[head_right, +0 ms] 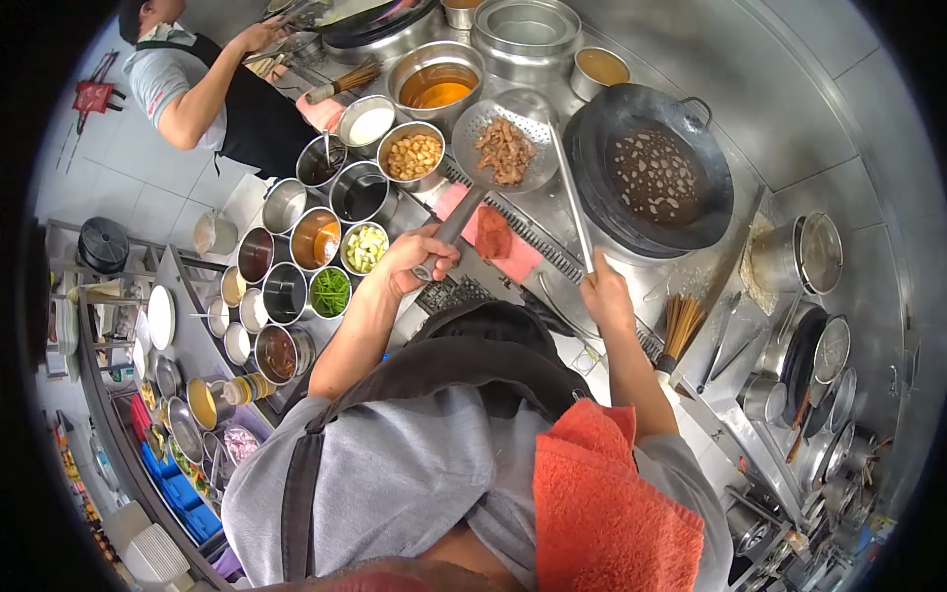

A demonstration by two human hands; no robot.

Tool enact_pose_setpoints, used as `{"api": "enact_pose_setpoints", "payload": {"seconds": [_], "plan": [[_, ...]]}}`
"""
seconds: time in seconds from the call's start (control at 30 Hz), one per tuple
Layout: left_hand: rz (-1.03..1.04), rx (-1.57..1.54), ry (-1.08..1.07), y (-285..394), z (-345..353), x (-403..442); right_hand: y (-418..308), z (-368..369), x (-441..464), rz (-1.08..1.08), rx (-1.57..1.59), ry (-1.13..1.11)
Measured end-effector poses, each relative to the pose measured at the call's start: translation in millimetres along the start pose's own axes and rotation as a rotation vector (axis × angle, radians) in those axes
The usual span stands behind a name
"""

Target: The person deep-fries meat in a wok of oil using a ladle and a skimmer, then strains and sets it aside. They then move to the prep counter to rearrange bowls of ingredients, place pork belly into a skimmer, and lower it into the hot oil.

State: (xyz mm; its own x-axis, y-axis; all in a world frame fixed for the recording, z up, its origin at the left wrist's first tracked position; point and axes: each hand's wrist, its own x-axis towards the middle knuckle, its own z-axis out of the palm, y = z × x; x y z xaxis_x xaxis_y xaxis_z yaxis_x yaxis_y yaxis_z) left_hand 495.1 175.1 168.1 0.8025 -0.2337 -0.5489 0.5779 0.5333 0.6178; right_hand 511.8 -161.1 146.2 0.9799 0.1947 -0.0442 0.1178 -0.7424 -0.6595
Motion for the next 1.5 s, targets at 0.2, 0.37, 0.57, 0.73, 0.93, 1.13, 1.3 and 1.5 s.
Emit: {"api": "enact_pose_setpoints", "payload": {"seconds": [0.2,0.37,0.57,0.73,0.93,1.13,1.3,1.5], "plan": [[-0.014,-0.056,0.030,-4,-8,4,-16,-9,-23,0.083,0.067,-0.210],[-0.048,-0.074,-0.024,-13,-9,8,-34,-22,-27,-0.018,-0.020,-0.061],[0.043,-0.011,-0.025,3,25,-13,-55,-30,-28,0.069,0.003,0.034],[0.136,0.280,-0.002,4,42,-15,-44,-1,-36,0.441,0.762,-0.327],[0.019,0.208,0.073,-32,1,11,-59,30,-28,0.542,1.285,-0.320],[0.010,0.068,0.085,-31,-2,0,-53,30,-22,0.522,1.363,-0.389],[0.022,0.012,0.077,-31,-8,1,-66,-2,-35,0.468,1.348,-0.381],[0.037,0.052,0.112,-32,-5,3,-66,-31,-53,0.413,1.171,-0.276]]}}
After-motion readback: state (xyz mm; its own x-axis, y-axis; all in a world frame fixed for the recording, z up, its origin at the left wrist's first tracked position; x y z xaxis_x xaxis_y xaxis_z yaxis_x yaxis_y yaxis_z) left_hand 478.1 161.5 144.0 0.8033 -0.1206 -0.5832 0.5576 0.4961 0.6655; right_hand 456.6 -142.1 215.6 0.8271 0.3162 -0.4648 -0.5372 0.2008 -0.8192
